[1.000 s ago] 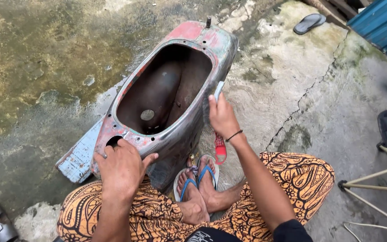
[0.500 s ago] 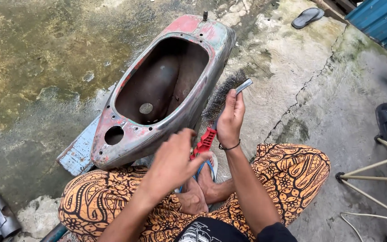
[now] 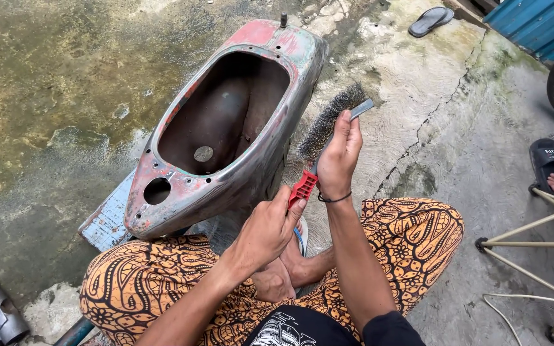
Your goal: The person scrubs the exterior surface of a large, hollow metal part using a wire brush. They hold the part steady with their left hand while vigorously brushing the sides and edges with their right hand.
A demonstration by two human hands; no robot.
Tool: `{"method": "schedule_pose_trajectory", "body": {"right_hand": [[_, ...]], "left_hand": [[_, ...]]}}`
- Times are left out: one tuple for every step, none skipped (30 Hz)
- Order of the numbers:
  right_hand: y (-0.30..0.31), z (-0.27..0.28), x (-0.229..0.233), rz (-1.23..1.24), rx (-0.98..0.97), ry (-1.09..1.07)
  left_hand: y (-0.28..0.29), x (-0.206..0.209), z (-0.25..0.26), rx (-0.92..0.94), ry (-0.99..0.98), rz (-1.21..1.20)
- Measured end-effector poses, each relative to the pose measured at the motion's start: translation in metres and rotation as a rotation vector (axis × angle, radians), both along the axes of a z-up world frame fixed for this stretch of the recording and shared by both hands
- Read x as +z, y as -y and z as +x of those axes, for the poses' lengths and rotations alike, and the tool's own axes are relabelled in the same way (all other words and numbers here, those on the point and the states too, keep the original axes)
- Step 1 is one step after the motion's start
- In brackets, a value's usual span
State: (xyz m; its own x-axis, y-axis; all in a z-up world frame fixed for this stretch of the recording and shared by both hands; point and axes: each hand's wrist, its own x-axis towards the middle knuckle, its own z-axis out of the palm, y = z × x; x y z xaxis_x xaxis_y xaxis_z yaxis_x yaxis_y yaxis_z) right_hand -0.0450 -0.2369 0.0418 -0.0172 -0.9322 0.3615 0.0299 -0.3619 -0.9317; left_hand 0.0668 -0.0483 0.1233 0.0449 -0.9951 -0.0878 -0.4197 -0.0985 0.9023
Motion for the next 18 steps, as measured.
{"method": "schedule_pose_trajectory", "body": {"right_hand": [[0.001,0.001,0.000,0.001,0.005,0.003],[0.001,0.002,-0.001,0.002,0.010,0.006],[0.000,0.003,0.002,0.001,0.009,0.006],[-0.001,0.005,0.005,0.002,0.011,0.003],[-0.002,0.008,0.009,0.003,0.014,0.000],[-0.001,0.007,0.006,0.000,0.014,0.000],[0.001,0.006,0.003,0.003,0.010,-0.007],[0.003,0.005,-0.001,0.007,0.006,-0.016],[0.003,0.004,0.000,0.006,0.006,-0.017],[0.003,0.004,0.001,0.010,0.012,-0.025],[0.003,0.004,0.002,0.014,0.017,-0.033],[0.003,0.003,0.001,0.014,0.016,-0.033],[0.003,0.003,0.000,0.021,0.022,-0.037],[0.005,0.004,0.000,0.023,0.030,-0.039],[0.008,0.006,0.003,0.018,0.031,-0.037],[0.007,0.005,0.003,0.022,0.029,-0.042],[0.006,0.005,0.003,0.027,0.027,-0.047],[0.007,0.005,0.001,0.026,0.027,-0.046]], "left_hand": [[0.000,0.002,0.000,0.006,-0.009,0.010],[0.000,0.004,0.001,0.012,-0.019,0.020],[-0.001,0.004,0.000,0.011,-0.019,0.019],[-0.001,0.004,0.000,0.017,-0.029,0.023],[-0.001,0.004,0.000,0.023,-0.040,0.026],[-0.001,0.003,0.000,0.023,-0.039,0.023],[-0.001,0.001,0.000,0.025,-0.044,0.021],[0.000,0.000,0.000,0.027,-0.050,0.021],[0.000,0.002,0.000,0.026,-0.051,0.020],[0.000,0.004,-0.001,0.023,-0.051,0.027],[-0.001,0.007,-0.001,0.019,-0.051,0.033],[-0.002,0.008,-0.002,0.018,-0.052,0.033],[-0.003,0.009,-0.003,0.019,-0.060,0.040],[-0.003,0.011,-0.003,0.022,-0.066,0.042],[-0.001,0.012,-0.001,0.022,-0.063,0.037],[-0.002,0.013,0.000,0.025,-0.065,0.036],[-0.003,0.014,0.000,0.028,-0.068,0.035],[-0.003,0.014,0.000,0.028,-0.067,0.033]]}}
